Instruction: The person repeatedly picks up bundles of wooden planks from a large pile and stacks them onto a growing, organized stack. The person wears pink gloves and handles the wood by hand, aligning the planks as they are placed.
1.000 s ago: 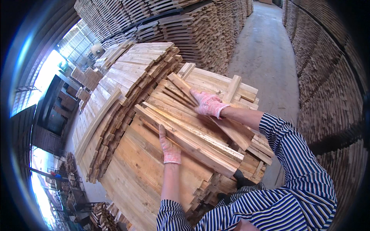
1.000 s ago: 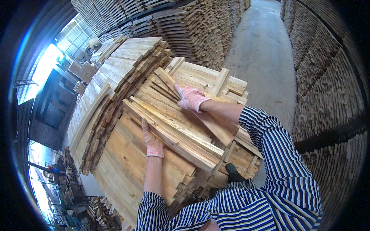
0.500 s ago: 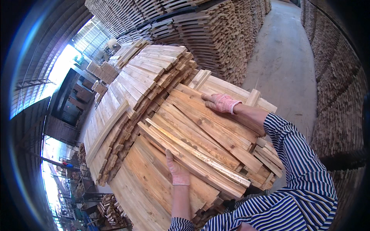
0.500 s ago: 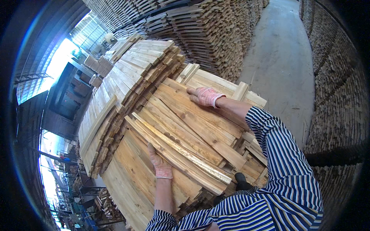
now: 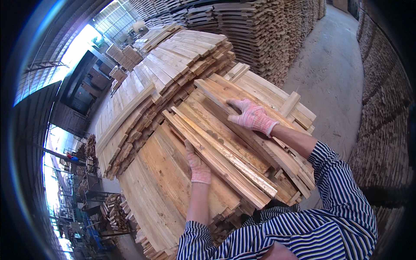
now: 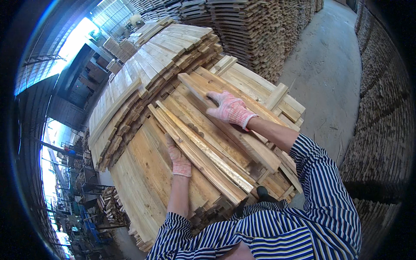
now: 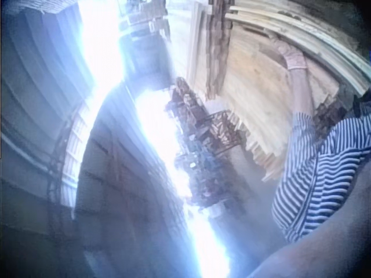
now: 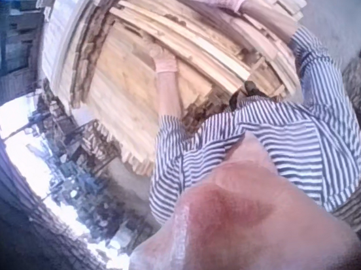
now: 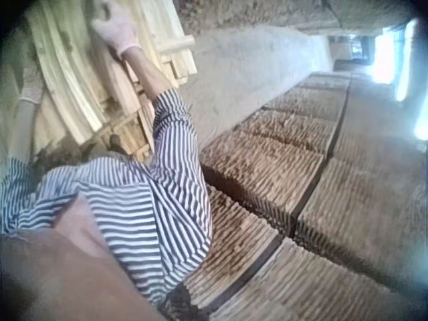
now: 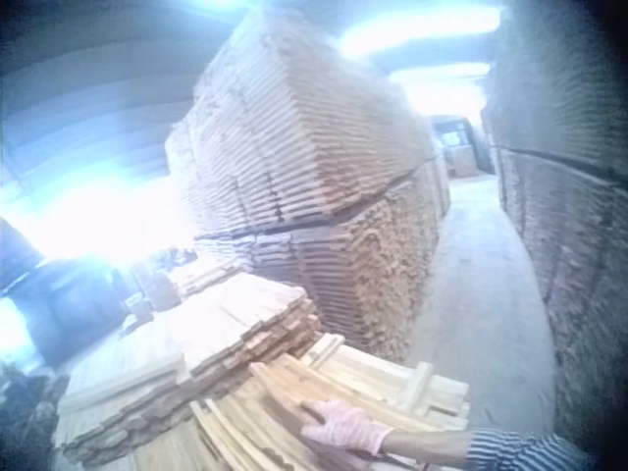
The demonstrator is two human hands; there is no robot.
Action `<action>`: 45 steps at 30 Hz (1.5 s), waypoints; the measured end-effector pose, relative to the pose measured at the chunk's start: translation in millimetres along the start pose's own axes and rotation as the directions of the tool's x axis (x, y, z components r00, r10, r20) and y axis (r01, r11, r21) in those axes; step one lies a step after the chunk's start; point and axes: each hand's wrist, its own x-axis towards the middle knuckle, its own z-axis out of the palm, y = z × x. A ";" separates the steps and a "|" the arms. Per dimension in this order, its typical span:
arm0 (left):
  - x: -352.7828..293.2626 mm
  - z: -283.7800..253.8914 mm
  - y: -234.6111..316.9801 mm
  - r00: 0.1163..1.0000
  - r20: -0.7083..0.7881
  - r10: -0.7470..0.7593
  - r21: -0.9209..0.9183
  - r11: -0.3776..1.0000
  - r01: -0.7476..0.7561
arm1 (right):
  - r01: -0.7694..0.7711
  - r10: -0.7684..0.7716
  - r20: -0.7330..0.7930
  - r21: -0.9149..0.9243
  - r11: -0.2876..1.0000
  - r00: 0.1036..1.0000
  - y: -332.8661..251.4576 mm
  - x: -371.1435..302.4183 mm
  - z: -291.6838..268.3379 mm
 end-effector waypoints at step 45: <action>27.2 57.7 -54.9 0.972 0.068 -0.223 0.073 0.973 0.218 | -0.015 -0.007 0.070 0.298 0.954 0.998 -14.5 -26.5 -1.0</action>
